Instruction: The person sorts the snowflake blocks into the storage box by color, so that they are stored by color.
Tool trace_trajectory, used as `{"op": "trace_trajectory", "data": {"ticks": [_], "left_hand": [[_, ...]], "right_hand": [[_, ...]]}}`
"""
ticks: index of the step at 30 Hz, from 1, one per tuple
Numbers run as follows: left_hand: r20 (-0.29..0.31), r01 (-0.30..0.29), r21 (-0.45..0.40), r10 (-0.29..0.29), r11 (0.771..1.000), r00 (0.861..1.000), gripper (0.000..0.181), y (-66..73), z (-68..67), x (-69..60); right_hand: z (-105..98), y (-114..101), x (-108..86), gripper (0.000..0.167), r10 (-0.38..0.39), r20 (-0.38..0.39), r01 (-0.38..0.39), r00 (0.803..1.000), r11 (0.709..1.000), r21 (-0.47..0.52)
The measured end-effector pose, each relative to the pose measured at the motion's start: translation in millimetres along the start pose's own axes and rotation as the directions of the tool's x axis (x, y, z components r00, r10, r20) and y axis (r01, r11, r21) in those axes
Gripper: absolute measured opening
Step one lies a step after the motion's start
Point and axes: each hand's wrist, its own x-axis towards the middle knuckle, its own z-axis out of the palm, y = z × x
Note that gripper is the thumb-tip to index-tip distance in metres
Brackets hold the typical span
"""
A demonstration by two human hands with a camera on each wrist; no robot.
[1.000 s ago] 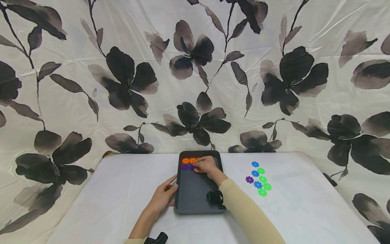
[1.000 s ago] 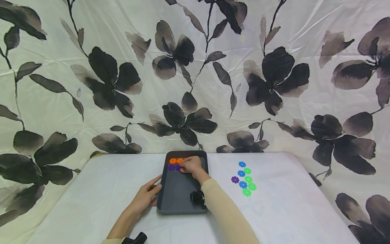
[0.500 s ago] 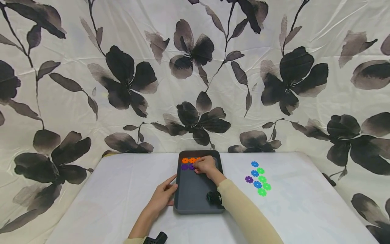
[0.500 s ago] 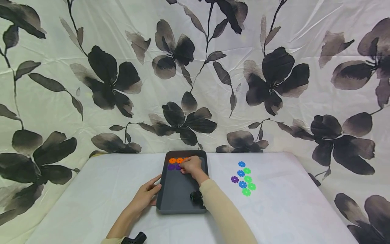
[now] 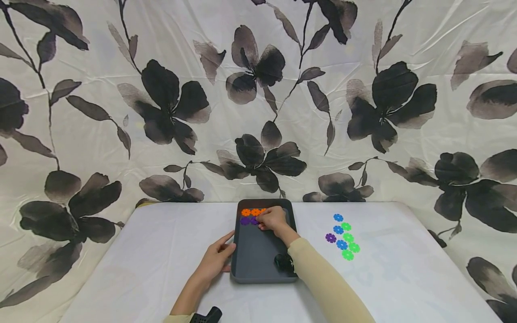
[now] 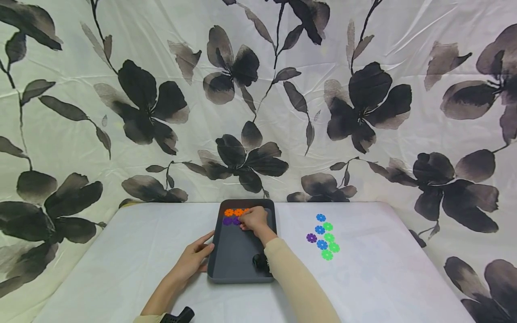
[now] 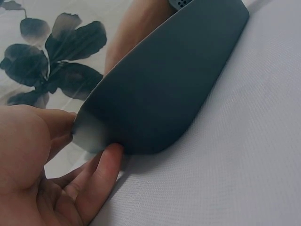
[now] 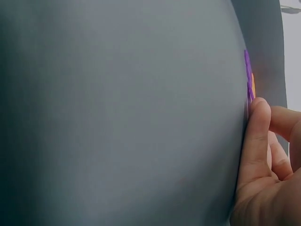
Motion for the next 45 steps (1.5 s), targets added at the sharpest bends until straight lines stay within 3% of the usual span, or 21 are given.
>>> {"op": "trace_trajectory", "data": {"ticks": [22, 32, 45], "left_hand": [[0.002, -0.011, 0.017, 0.011, 1.0, 1.0, 0.049, -4.2, -0.6, 2.0], [0.005, -0.015, 0.006, 0.015, 1.0, 1.0, 0.05, -1.8, 1.1, -0.3], [0.007, -0.019, -0.016, 0.02, 1.0, 1.0, 0.05, -1.9, 0.2, 0.4]], "right_hand": [[-1, 0, -1.3, 0.009, -0.026, 0.001, 0.026, 1.0, 1.0, 0.007], [-7, -6, -4.9, 0.014, -0.015, 0.05, 0.013, 0.999, 0.999, 0.051], [-39, -35, -26.2, 0.013, -0.16, 0.121, 0.172, 0.98, 0.981, -0.095]]}}
